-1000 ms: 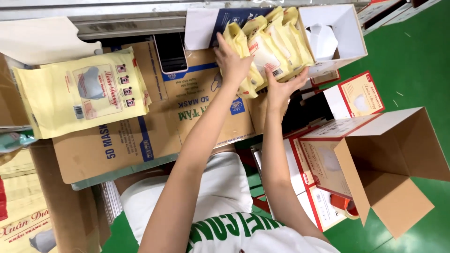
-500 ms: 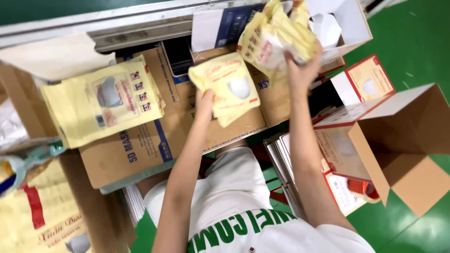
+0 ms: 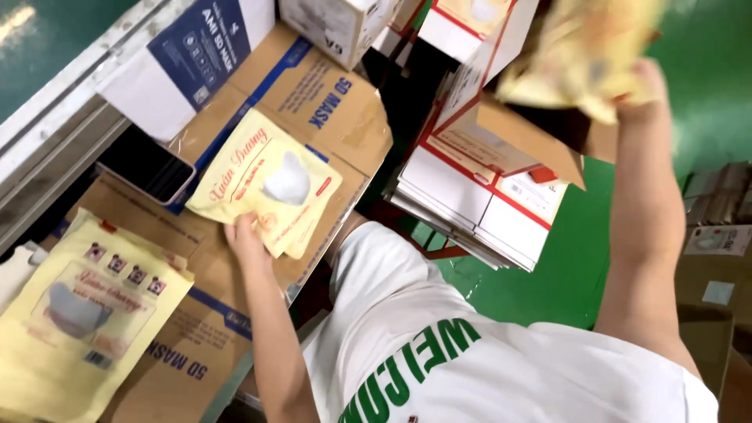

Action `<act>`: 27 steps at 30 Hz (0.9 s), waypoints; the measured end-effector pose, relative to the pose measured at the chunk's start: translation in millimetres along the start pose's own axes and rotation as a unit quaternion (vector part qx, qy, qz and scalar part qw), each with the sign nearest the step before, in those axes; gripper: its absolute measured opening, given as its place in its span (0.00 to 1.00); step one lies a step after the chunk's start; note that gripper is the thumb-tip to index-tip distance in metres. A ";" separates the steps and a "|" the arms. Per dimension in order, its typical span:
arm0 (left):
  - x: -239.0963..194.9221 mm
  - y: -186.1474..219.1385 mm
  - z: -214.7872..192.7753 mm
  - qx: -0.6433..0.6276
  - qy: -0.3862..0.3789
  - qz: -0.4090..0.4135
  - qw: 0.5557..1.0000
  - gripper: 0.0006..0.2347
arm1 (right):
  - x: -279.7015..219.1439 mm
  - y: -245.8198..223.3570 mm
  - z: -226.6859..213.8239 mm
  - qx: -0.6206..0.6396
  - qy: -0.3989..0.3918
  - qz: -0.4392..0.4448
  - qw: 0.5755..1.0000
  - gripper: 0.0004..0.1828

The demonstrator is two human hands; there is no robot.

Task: Packing 5D face masks into plastic bags and cardboard boxes on a factory line.

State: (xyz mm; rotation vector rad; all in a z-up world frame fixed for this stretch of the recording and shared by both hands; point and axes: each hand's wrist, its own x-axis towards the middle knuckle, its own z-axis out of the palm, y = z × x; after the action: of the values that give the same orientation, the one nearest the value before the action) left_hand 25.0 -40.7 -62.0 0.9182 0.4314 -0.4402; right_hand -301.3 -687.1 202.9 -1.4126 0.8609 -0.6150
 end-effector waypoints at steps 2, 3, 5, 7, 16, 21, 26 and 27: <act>5.1 -1.7 -7.6 -0.025 -0.023 0.016 0.999 0.22 | 38.9 55.2 -9.8 -0.101 0.029 0.124 0.987 0.14; 3.8 0.5 -8.3 -0.024 -0.022 0.018 0.999 0.22 | 55.9 88.0 -12.8 -0.100 0.027 0.125 0.987 0.14; 2.7 0.2 -4.0 -0.021 -0.017 0.018 0.999 0.21 | 98.1 144.9 -19.3 -0.280 0.053 0.172 0.943 0.19; 5.8 -2.0 -3.4 -0.023 -0.019 0.029 0.999 0.21 | 82.5 128.2 28.5 -0.418 0.035 0.202 0.885 0.22; -16.6 14.1 45.3 -0.017 -0.001 0.026 1.000 0.19 | -68.2 7.6 151.0 -0.517 -0.047 -0.159 0.839 0.17; -109.5 -6.3 200.3 -0.006 -0.153 0.071 0.986 0.18 | -124.9 -74.9 195.3 -0.148 -0.231 -0.155 0.949 0.32; -204.8 -6.4 304.4 0.153 -0.583 -0.004 0.798 0.31 | -101.3 -100.0 150.0 -0.064 -0.359 -0.176 0.914 0.58; -202.6 1.6 301.2 0.151 -0.585 -0.004 0.797 0.31 | -74.2 -93.9 114.1 -0.066 -0.358 -0.177 0.914 0.58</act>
State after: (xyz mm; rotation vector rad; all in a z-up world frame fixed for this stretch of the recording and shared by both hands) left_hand -91.9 -253.3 208.0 0.7771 -0.8014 -1.0030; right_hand -239.5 -569.2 301.0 -1.7662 0.0578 -0.2576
